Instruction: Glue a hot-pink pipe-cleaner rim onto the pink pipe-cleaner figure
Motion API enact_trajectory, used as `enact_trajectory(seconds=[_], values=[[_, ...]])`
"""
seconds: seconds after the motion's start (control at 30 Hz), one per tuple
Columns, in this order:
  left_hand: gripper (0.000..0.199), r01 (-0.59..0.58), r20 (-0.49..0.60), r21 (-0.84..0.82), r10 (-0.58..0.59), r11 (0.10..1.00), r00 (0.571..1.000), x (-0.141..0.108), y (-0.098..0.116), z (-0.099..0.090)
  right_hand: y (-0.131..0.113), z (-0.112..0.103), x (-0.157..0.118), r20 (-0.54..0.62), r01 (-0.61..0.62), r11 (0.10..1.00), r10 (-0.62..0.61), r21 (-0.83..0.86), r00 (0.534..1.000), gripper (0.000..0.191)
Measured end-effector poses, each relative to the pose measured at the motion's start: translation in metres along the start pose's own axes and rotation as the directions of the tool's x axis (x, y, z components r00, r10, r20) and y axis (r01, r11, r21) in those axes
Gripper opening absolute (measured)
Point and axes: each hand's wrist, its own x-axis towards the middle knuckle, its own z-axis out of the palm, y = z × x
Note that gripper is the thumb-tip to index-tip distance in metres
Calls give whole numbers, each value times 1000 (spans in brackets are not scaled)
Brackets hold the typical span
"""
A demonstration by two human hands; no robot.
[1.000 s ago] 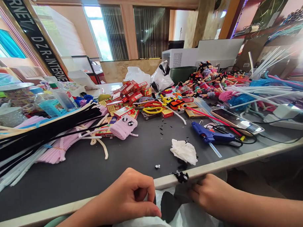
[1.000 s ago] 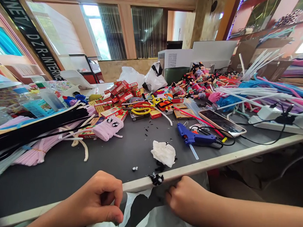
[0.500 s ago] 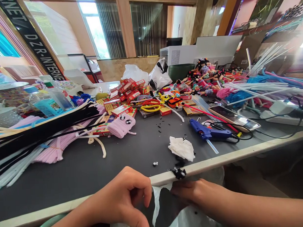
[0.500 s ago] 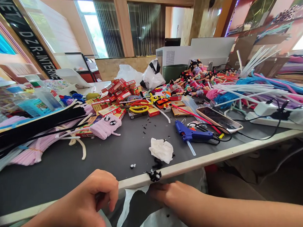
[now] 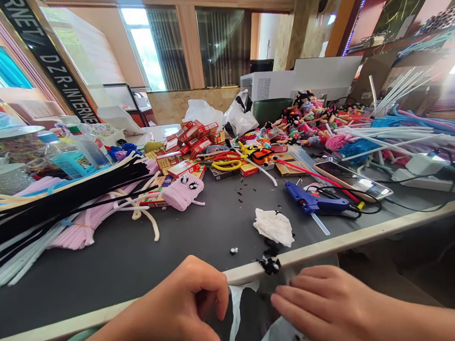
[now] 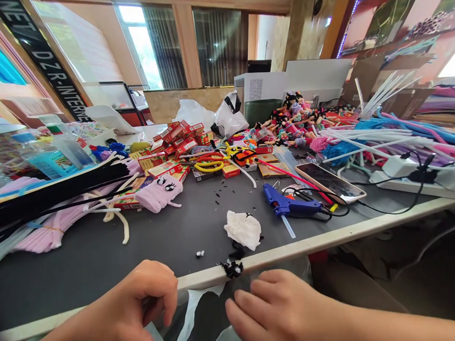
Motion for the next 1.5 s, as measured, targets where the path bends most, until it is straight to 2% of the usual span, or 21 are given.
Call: enact_trajectory(seconds=[0.03,0.07,0.1,0.17,0.23,0.33,0.43,0.57,0.67,0.77,0.9,1.07,1.13,1.2,1.3,1.4,1.5], values=[[71,7,1,-1,-7,1000,1000,0,0,0,5,-10,4,-69,35,999,-37,-20,997,31],[71,9,-1,-4,-9,1000,1000,-1,0,0,13,-18,8,-136,10,999,-17,-47,991,35],[71,5,-3,-8,-5,1000,1000,-1,0,1,22,-23,12,-217,-84,994,66,-74,974,35],[72,-11,-6,-14,11,1000,1000,0,0,1,42,-24,18,-176,-242,966,222,-97,959,28],[72,-20,-11,-21,20,1000,1000,0,-1,1,60,-18,23,-69,-333,941,329,-54,942,28],[72,-16,-17,-14,16,1000,1000,1,-1,1,72,-4,28,9,-358,934,358,-8,934,28],[72,-23,-25,-17,22,1000,999,0,-1,1,73,1,33,45,-378,925,376,38,926,25],[72,-27,-13,-29,27,999,1000,1,-2,2,79,-9,38,51,-444,895,442,50,896,25],[72,-15,-19,-29,14,999,1000,2,-2,2,92,-17,39,23,-510,860,510,-13,860,27],[71,-14,-11,-33,13,999,1000,2,-3,3,101,-14,37,52,-538,838,544,-95,838,29],[72,-12,-17,-37,12,999,1000,1,-1,3,88,-2,34,118,-506,855,518,-118,847,35],[71,-38,-19,-29,37,999,999,3,0,1,41,3,33,119,-414,909,416,-36,902,42],[72,-59,-16,-18,59,998,998,4,-2,0,21,6,31,76,-354,935,354,-7,932,41],[72,-79,-28,-4,79,997,996,4,-4,1,2,13,28,-22,-219,976,219,2,975,35],[73,-96,-47,12,96,995,994,3,-5,3,-16,22,21,-15,-78,997,78,11,997,15],[72,-115,-64,1,115,993,991,3,-3,5,-16,15,23,-12,-46,997,47,59,999,15],[71,-128,-54,-39,126,991,991,6,-2,5,10,-3,43,-97,-96,991,104,91,990,30]])
